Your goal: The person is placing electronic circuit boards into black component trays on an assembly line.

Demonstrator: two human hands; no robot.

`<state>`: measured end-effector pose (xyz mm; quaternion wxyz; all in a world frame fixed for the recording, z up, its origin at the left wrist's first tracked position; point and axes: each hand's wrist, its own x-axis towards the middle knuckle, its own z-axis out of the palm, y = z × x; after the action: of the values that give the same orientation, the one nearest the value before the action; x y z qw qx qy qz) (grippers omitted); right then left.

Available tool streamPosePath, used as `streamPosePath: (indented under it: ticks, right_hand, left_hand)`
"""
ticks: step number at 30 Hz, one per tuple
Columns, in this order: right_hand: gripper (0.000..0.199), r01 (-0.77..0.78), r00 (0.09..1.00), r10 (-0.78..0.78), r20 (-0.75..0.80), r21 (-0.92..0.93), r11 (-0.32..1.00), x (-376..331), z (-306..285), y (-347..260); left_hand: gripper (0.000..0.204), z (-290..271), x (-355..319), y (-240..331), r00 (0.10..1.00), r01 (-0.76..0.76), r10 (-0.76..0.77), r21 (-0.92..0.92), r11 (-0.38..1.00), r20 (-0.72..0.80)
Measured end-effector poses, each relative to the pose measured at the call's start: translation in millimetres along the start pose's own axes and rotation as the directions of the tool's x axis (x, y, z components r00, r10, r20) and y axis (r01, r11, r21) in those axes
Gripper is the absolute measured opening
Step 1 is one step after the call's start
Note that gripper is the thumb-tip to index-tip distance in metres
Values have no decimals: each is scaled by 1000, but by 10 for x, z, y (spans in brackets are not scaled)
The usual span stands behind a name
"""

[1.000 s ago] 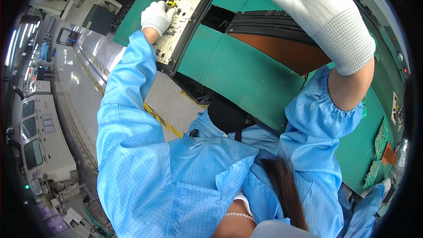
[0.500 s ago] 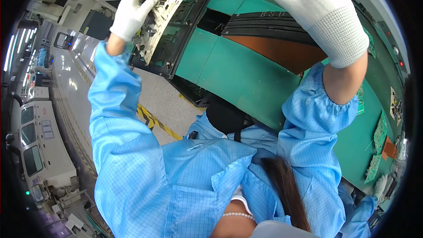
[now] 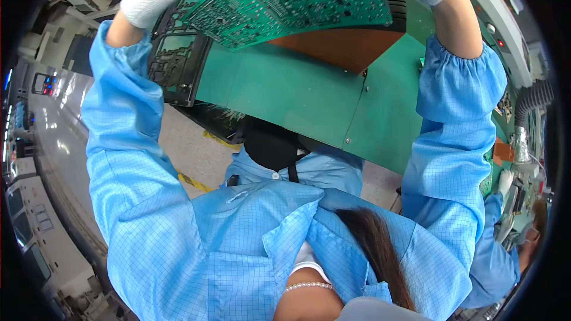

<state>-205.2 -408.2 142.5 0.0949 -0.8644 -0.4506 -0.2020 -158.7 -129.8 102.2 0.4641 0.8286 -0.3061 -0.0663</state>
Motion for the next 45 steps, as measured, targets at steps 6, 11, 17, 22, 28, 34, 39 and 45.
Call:
streamPosePath:
  ticks: [6,11,17,22,28,34,39,45]
  right_hand:
    - [23,-110,994,106,-30,-156,982,17,-126,20]
    - [24,-188,982,188,-19,-190,964,120,-66,188]
    - [25,-262,963,270,25,-162,951,308,96,396]
    - [27,-386,918,395,34,-152,910,345,123,372]
    - [27,-399,904,410,119,-103,911,338,14,383]
    - [27,-414,902,426,61,-146,898,276,11,332]
    - [28,-398,911,410,44,-169,902,234,31,373]
    - [27,-286,956,287,65,-13,958,193,129,477]
  left_hand:
    - [43,-182,-279,-268,992,-62,51,-85,994,-119]
    - [40,-133,-535,-427,994,-28,23,-44,999,-105]
    - [33,-14,-747,-539,997,47,-53,-112,993,-47]
    - [31,183,-825,-620,994,95,-104,-199,975,-37]
    - [32,641,-975,-704,977,214,-199,-324,922,80]
    - [33,1109,-1108,-807,958,284,-223,-466,838,182]
    - [32,1194,-1137,-843,962,273,-237,-519,810,136]
    - [30,1256,-1153,-879,968,250,-229,-529,811,106]
